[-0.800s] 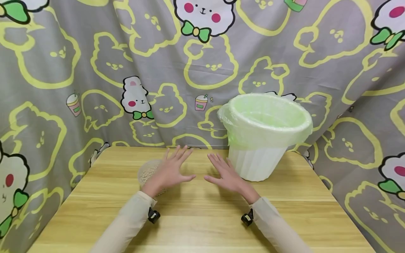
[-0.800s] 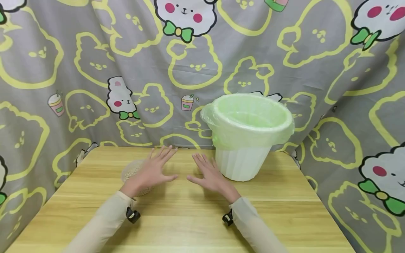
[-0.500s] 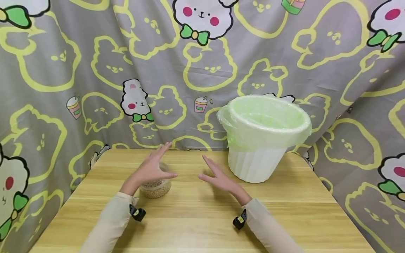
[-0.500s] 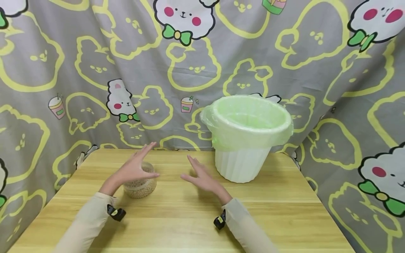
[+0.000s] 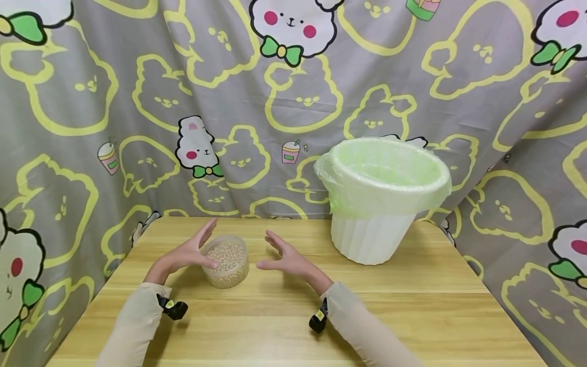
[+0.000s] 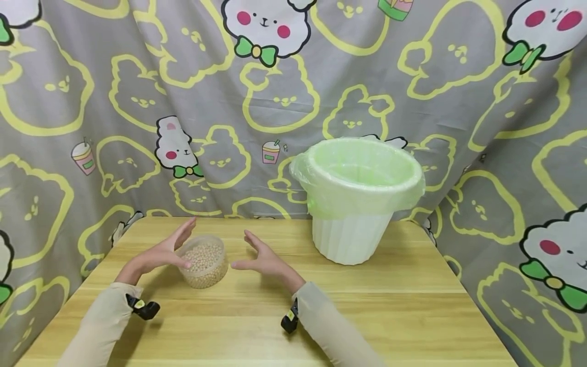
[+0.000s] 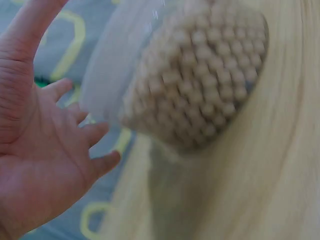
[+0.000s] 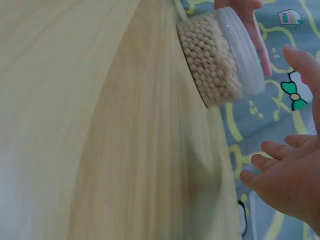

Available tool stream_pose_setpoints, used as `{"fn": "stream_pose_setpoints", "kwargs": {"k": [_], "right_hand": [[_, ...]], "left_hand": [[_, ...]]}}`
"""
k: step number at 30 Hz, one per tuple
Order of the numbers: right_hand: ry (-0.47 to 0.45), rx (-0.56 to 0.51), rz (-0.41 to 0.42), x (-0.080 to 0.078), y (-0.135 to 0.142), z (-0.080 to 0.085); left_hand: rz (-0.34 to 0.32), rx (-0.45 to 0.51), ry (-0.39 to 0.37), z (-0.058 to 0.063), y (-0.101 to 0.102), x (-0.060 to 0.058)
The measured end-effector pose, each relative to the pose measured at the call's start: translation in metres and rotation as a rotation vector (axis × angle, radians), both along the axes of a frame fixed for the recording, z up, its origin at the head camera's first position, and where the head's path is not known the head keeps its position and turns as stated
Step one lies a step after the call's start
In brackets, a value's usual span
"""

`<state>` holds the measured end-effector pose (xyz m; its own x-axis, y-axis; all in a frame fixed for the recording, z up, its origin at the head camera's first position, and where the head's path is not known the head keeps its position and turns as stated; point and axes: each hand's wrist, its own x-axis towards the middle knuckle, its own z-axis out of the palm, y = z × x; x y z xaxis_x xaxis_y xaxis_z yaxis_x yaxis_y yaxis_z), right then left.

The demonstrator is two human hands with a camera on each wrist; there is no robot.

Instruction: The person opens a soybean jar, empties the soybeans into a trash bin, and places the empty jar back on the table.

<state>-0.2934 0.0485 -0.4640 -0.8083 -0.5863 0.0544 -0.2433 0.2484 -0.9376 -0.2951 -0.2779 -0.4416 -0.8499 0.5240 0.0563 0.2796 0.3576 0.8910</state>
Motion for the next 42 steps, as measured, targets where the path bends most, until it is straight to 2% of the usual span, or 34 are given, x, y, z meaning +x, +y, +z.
{"fn": "stream_pose_setpoints", "kwargs": {"k": [6,9,16,19,26,28,31,37,42], "right_hand": [[-0.026,-0.029,0.022,-0.001,-0.025,-0.008],[-0.038,-0.045,0.040,-0.001,-0.034,-0.009],[-0.072,-0.101,0.113,-0.001,-0.048,-0.017],[-0.080,-0.111,0.108,0.000,-0.052,-0.018],[-0.069,-0.108,0.039,0.000,-0.054,-0.018],[-0.063,-0.116,0.036,-0.001,-0.051,-0.018],[-0.062,-0.150,0.056,-0.004,-0.042,-0.017],[-0.045,-0.199,0.053,-0.011,-0.017,-0.008],[0.012,-0.260,0.058,-0.014,0.010,0.004]], "left_hand": [[-0.105,0.007,-0.104,-0.021,-0.017,-0.002],[-0.110,-0.002,-0.132,-0.026,-0.019,-0.001],[-0.138,-0.010,-0.033,-0.031,-0.014,-0.001],[-0.143,0.019,-0.029,-0.032,-0.011,-0.001],[-0.122,0.061,-0.006,-0.037,-0.005,-0.003],[-0.117,0.072,0.016,-0.039,0.000,-0.005],[-0.069,0.064,0.032,-0.039,0.009,-0.006],[0.026,0.065,0.064,-0.029,0.034,-0.007],[0.080,0.087,0.103,-0.012,0.064,-0.002]]}}
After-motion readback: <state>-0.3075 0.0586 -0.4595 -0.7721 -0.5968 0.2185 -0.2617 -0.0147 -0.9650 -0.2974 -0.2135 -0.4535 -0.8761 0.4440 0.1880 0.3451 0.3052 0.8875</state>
